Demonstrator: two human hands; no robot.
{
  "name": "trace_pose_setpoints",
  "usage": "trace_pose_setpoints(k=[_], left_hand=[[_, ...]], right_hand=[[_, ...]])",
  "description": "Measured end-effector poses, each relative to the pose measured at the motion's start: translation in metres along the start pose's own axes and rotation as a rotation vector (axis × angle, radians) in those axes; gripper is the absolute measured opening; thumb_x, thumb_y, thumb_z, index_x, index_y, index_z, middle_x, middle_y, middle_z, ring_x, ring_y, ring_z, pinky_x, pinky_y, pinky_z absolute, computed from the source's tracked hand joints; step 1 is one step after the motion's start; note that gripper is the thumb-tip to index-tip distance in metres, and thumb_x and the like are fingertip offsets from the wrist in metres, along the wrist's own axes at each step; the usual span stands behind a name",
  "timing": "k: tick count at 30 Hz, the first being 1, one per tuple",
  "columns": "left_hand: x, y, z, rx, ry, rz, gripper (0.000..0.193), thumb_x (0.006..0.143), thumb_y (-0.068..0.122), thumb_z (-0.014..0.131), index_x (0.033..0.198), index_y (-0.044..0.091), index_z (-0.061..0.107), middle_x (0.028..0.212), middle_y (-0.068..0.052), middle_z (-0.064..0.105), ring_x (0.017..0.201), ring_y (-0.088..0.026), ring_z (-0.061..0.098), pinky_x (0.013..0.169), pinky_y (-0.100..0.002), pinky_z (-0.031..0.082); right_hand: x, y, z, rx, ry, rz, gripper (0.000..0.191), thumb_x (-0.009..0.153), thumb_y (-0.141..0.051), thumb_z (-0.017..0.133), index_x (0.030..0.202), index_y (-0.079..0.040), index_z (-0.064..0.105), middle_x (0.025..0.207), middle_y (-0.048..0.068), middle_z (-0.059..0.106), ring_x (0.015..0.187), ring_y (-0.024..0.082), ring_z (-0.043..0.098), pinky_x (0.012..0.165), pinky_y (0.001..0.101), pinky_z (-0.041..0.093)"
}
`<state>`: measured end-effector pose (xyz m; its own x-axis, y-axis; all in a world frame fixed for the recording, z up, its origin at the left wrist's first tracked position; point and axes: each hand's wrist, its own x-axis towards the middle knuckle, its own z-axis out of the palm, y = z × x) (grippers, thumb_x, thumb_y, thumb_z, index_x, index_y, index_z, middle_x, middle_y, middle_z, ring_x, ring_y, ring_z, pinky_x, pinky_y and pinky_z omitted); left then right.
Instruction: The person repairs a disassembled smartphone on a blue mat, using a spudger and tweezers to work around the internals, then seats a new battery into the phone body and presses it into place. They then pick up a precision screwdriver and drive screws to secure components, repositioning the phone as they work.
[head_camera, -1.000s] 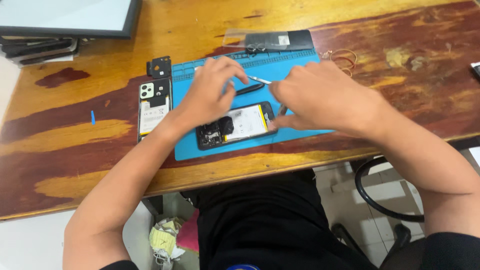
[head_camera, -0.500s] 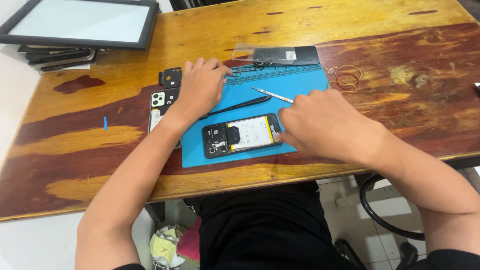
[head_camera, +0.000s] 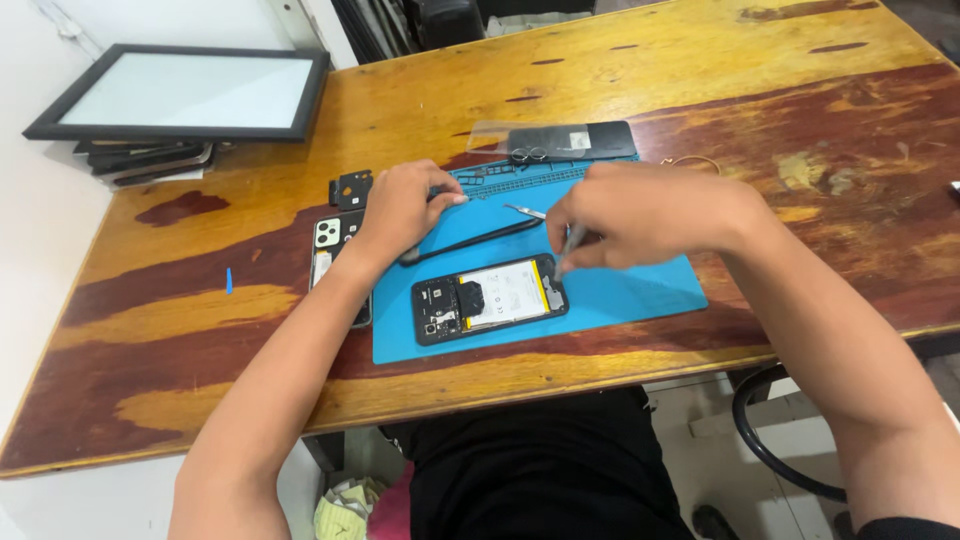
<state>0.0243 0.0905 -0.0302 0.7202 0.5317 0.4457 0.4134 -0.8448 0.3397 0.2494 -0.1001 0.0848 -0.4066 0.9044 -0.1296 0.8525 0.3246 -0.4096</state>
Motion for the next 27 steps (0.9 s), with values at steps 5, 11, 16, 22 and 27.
trace_pose_setpoints(k=[5,11,16,22,27], left_hand=[[-0.002,-0.004,0.010,0.240,0.016,0.136,0.008,0.092,0.017,0.072,0.092,0.009,0.075,0.092,-0.009,0.071,0.088,-0.033,0.067,0.075,-0.047,0.048],[-0.002,-0.006,0.008,-0.155,0.088,-0.083,0.013,0.103,0.017,0.060,0.101,0.005,0.066,0.101,-0.008,0.066,0.086,-0.023,0.064,0.078,-0.033,0.047],[-0.008,0.007,-0.001,-0.950,-0.077,-0.286,0.025,0.112,0.030,0.049,0.100,0.010,0.058,0.095,0.002,0.057,0.087,-0.010,0.057,0.076,-0.024,0.045],[-0.012,0.025,-0.005,-1.188,-0.150,-0.360,0.023,0.111,0.032,0.047,0.105,0.013,0.056,0.097,0.003,0.057,0.087,-0.010,0.056,0.073,-0.024,0.042],[-0.013,0.025,-0.007,-1.184,-0.151,-0.332,0.022,0.112,0.033,0.047,0.105,0.014,0.055,0.097,0.002,0.057,0.088,-0.010,0.055,0.073,-0.024,0.042]], right_hand=[[0.011,0.032,-0.002,0.129,0.054,0.051,0.016,0.086,-0.021,0.077,0.097,-0.008,0.078,0.078,0.008,0.081,0.069,0.019,0.075,0.062,0.0361,0.056],[0.024,0.049,0.011,0.182,0.452,-0.074,0.021,0.094,-0.021,0.076,0.109,-0.006,0.077,0.084,0.009,0.078,0.069,0.017,0.074,0.060,0.0306,0.056],[0.032,0.048,0.036,0.028,0.842,-0.383,0.023,0.099,-0.018,0.078,0.115,-0.003,0.074,0.098,0.014,0.077,0.081,0.021,0.076,0.067,0.0299,0.059],[0.034,0.035,0.049,0.009,0.881,-0.370,0.021,0.098,-0.016,0.079,0.114,-0.004,0.074,0.093,0.012,0.077,0.073,0.023,0.075,0.060,0.0313,0.057],[0.032,0.032,0.048,0.006,0.895,-0.398,0.019,0.099,-0.014,0.078,0.115,-0.004,0.073,0.095,0.012,0.077,0.074,0.022,0.075,0.060,0.0307,0.056]])
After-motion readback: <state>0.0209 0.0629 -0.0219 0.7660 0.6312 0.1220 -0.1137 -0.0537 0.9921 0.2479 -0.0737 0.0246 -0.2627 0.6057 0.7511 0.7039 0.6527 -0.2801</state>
